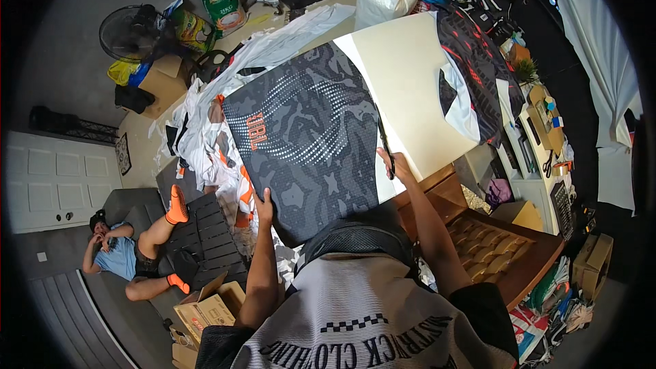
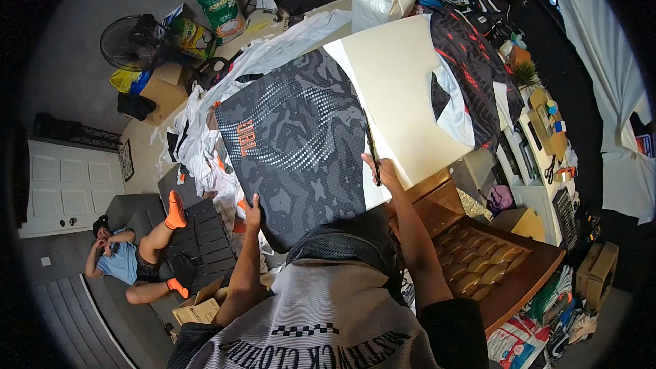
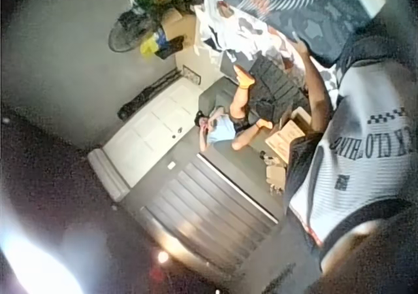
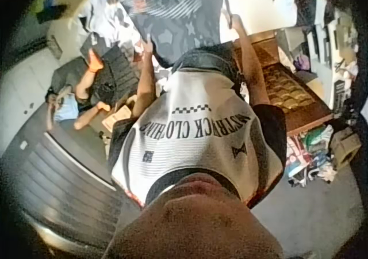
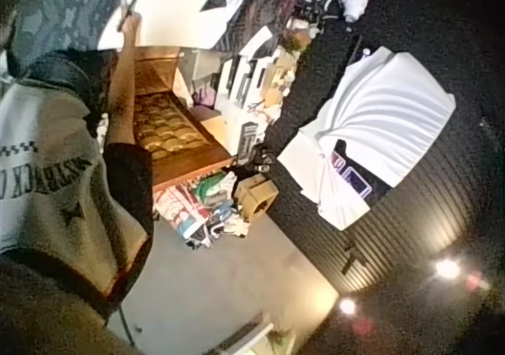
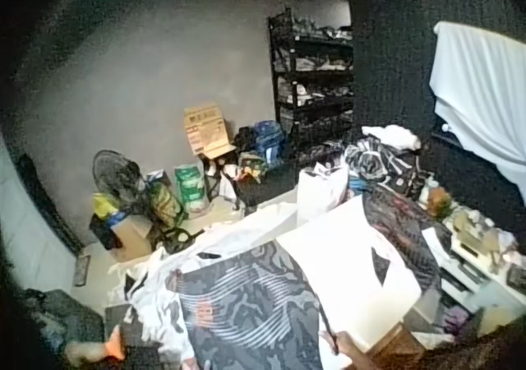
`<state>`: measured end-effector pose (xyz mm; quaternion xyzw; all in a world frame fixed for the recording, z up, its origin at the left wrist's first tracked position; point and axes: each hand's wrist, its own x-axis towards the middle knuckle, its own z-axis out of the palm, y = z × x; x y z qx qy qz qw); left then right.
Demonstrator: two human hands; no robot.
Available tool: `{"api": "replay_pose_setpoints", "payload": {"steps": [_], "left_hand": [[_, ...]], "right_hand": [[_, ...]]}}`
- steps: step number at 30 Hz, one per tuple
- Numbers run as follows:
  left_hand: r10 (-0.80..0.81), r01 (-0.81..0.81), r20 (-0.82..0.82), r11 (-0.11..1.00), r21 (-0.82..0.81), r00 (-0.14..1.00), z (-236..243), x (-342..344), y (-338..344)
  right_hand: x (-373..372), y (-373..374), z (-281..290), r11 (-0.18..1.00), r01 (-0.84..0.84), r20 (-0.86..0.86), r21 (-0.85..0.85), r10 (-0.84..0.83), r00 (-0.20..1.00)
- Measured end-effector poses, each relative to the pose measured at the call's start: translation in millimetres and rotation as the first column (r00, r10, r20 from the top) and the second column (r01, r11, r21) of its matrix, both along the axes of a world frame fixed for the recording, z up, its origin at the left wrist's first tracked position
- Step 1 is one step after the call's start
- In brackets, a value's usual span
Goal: Cutting out a printed graphic from a large sheet of white fabric using scissors.
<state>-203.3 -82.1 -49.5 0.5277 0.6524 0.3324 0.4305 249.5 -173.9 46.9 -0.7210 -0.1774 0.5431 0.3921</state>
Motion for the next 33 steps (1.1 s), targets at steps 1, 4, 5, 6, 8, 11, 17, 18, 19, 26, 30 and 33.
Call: {"api": "replay_pose_setpoints", "payload": {"steps": [1,4,5,6,8,11,17,18,19,26,30,33], "left_hand": [[0.000,0.000,-0.002,1.000,0.003,1.000,-0.2,0.3,0.6],[0.003,-0.003,-0.006,1.000,0.002,1.000,-0.3,0.4,1.0],[0.005,-0.005,-0.008,1.000,0.002,1.000,-0.2,0.1,1.6],[0.004,-0.004,-0.008,1.000,0.002,1.000,-0.4,0.3,1.3],[0.004,-0.004,-0.011,1.000,0.002,1.000,-0.9,0.5,1.4],[0.004,-0.004,-0.017,1.000,0.001,1.000,-1.4,0.2,1.2],[0.005,-0.005,-0.021,1.000,0.001,1.000,-2.2,-0.5,0.4],[0.005,-0.005,-0.021,1.000,0.000,1.000,-2.3,-0.8,0.2],[0.005,-0.005,-0.024,1.000,0.001,1.000,-2.3,-1.3,-0.1],[0.002,-0.002,-0.026,1.000,-0.001,1.000,-3.8,-1.6,0.0],[-0.001,0.001,-0.030,1.000,0.000,1.000,-5.2,-3.2,0.7],[0.003,-0.003,-0.032,1.000,0.005,0.999,-7.6,-3.6,1.3]], "right_hand": [[0.3,-0.5,0.1,1.000,-0.005,0.004,-0.002,0.005,1.000],[0.9,-0.1,0.9,1.000,-0.010,0.005,-0.008,0.010,1.000],[0.8,0.2,1.3,1.000,-0.010,0.003,-0.008,0.010,1.000],[1.0,0.0,1.9,1.000,-0.009,0.003,-0.009,0.009,1.000],[1.4,-0.4,3.1,1.000,-0.009,0.003,-0.009,0.009,1.000],[0.7,-2.2,4.0,0.999,0.000,-0.023,0.034,0.001,1.000],[-0.5,-0.8,1.9,1.000,0.003,-0.043,0.008,-0.002,0.999],[-0.4,-0.4,1.5,1.000,-0.005,-0.054,0.022,0.007,0.999],[-0.2,0.0,1.3,1.000,-0.006,-0.055,0.024,0.007,0.998],[1.9,0.8,0.0,1.000,-0.009,-0.044,0.029,0.010,0.999],[1.0,0.1,-0.8,0.999,-0.006,-0.042,0.045,0.008,0.999],[-0.3,0.1,-1.6,0.998,-0.004,-0.042,0.060,0.006,0.999]]}}
